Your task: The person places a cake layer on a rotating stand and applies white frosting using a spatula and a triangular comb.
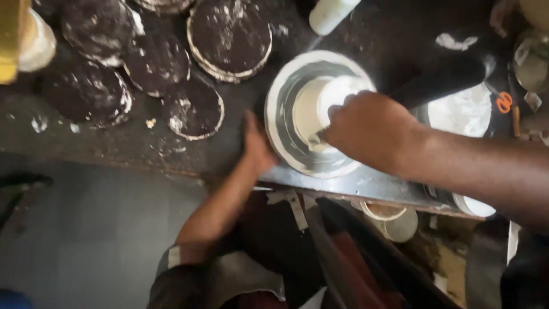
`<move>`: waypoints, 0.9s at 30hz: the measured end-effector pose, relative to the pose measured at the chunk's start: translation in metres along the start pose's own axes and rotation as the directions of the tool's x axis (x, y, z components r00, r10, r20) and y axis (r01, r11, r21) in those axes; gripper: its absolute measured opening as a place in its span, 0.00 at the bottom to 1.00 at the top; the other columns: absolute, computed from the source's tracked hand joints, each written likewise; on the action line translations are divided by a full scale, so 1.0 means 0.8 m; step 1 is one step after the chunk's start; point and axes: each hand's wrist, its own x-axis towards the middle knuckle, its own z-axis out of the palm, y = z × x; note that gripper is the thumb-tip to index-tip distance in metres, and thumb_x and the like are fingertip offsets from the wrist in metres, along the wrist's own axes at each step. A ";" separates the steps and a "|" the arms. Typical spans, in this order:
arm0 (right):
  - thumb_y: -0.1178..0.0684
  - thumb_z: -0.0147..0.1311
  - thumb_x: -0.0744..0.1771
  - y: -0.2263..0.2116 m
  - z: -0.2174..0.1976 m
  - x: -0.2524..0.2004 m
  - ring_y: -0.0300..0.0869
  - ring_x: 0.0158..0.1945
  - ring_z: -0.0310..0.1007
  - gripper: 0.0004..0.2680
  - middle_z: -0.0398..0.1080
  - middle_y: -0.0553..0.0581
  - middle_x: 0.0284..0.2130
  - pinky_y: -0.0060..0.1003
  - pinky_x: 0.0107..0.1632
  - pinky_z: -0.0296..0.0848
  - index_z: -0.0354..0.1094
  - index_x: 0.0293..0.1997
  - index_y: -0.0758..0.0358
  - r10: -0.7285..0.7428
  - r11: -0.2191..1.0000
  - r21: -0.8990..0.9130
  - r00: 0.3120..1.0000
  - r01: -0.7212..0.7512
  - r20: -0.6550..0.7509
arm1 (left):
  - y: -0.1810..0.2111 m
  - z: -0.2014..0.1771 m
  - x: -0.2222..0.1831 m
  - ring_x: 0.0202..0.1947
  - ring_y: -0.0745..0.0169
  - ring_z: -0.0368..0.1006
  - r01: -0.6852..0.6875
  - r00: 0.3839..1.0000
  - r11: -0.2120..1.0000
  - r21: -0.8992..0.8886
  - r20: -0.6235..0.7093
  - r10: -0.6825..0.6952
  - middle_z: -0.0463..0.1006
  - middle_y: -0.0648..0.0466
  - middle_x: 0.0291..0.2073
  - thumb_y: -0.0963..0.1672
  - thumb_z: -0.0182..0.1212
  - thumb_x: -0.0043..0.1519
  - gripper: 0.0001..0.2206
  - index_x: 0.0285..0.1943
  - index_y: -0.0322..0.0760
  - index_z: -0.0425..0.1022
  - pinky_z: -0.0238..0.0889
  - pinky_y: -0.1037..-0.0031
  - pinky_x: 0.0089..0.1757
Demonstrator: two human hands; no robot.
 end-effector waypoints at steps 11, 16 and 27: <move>0.59 0.54 0.65 -0.004 0.000 -0.003 0.50 0.48 0.76 0.10 0.73 0.57 0.45 0.42 0.48 0.76 0.74 0.49 0.51 0.002 0.997 -0.083 0.999 0.002 0.052 | 0.011 0.067 0.006 0.71 0.46 0.60 -0.013 0.944 1.000 0.005 -0.331 0.014 0.62 0.48 0.72 0.69 0.43 0.53 0.48 0.75 0.40 0.57 0.51 0.53 0.68; 0.60 0.55 0.64 -0.004 0.006 0.001 0.49 0.49 0.75 0.12 0.73 0.55 0.45 0.42 0.47 0.76 0.75 0.51 0.48 -0.008 0.998 -0.068 0.996 0.014 0.089 | 0.058 0.052 0.002 0.60 0.39 0.70 0.074 0.944 0.993 -0.090 -0.315 -0.099 0.72 0.34 0.61 0.67 0.39 0.62 0.47 0.67 0.20 0.65 0.59 0.52 0.60; 0.55 0.47 0.69 0.044 -0.006 0.050 0.49 0.41 0.81 0.10 0.78 0.56 0.39 0.44 0.42 0.78 0.78 0.49 0.49 0.240 0.965 -0.104 0.971 -0.241 -0.021 | 0.023 0.056 0.005 0.63 0.56 0.68 0.051 0.964 0.986 0.162 -0.267 -0.006 0.73 0.50 0.63 0.54 0.51 0.68 0.28 0.71 0.34 0.64 0.61 0.63 0.62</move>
